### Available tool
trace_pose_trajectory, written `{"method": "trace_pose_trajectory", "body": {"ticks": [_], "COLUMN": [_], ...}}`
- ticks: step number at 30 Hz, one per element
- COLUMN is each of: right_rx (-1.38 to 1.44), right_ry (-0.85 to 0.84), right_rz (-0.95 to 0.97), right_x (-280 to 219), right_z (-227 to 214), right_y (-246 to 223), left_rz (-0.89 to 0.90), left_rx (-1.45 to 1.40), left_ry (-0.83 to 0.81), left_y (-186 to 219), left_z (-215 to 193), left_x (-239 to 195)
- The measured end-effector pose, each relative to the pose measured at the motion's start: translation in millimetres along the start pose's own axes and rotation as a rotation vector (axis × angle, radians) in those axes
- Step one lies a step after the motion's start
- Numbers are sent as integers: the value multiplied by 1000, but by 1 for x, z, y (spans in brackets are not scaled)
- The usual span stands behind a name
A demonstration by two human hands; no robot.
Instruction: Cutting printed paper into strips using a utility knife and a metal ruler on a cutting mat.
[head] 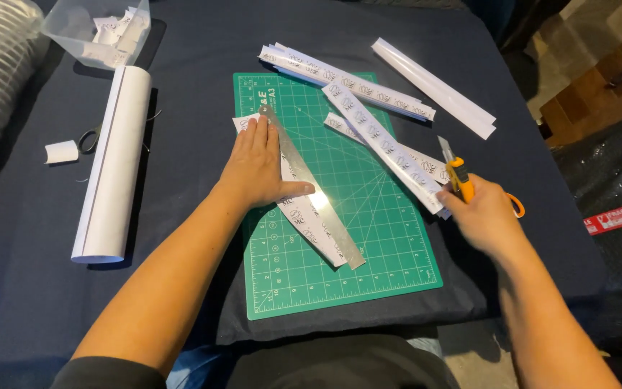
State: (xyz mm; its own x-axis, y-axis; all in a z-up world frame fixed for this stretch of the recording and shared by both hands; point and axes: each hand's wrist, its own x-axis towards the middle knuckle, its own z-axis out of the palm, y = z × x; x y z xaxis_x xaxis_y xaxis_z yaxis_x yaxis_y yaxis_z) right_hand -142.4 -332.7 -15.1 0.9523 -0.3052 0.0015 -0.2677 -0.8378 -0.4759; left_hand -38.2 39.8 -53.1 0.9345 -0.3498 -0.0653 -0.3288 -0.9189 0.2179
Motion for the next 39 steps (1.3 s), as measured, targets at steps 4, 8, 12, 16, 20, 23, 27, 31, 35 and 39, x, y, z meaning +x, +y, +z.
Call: {"method": "trace_pose_trajectory", "body": {"ticks": [4, 8, 12, 16, 20, 23, 27, 31, 35, 39], "right_rx": [-63, -98, -32, -127, -216, -225, -243, -218, -233, -255], "right_ry": [85, 205, 105, -163, -191, -201, -251, -304, -427, -412], "right_rz": [-7, -245, -463, -440, -464, -447, -363, -339, -313, -364], "right_x": [7, -19, -74, -96, -105, -103, -100, -98, -101, -107], "right_z": [2, 25, 50, 78, 72, 76, 76, 69, 63, 73], "right_y": [13, -4, -54, -56, -73, -70, -73, -85, -104, -102], "left_rz": [-2, 1, 7, 75, 129, 134, 198, 258, 231, 197], "left_rx": [20, 38, 18, 10, 88, 125, -6, -55, -89, -87], "left_ry": [0, 2, 10, 49, 461, 621, 558, 517, 503, 527], "left_y": [1, 3, 7, -7, -8, -9, -20, -23, -20, -18], "left_z": [0, 0, -3, 21, 35, 38, 40, 34, 33, 32], "left_x": [3, 8, 9, 17, 7, -5, -14, -26, -27, -29]}}
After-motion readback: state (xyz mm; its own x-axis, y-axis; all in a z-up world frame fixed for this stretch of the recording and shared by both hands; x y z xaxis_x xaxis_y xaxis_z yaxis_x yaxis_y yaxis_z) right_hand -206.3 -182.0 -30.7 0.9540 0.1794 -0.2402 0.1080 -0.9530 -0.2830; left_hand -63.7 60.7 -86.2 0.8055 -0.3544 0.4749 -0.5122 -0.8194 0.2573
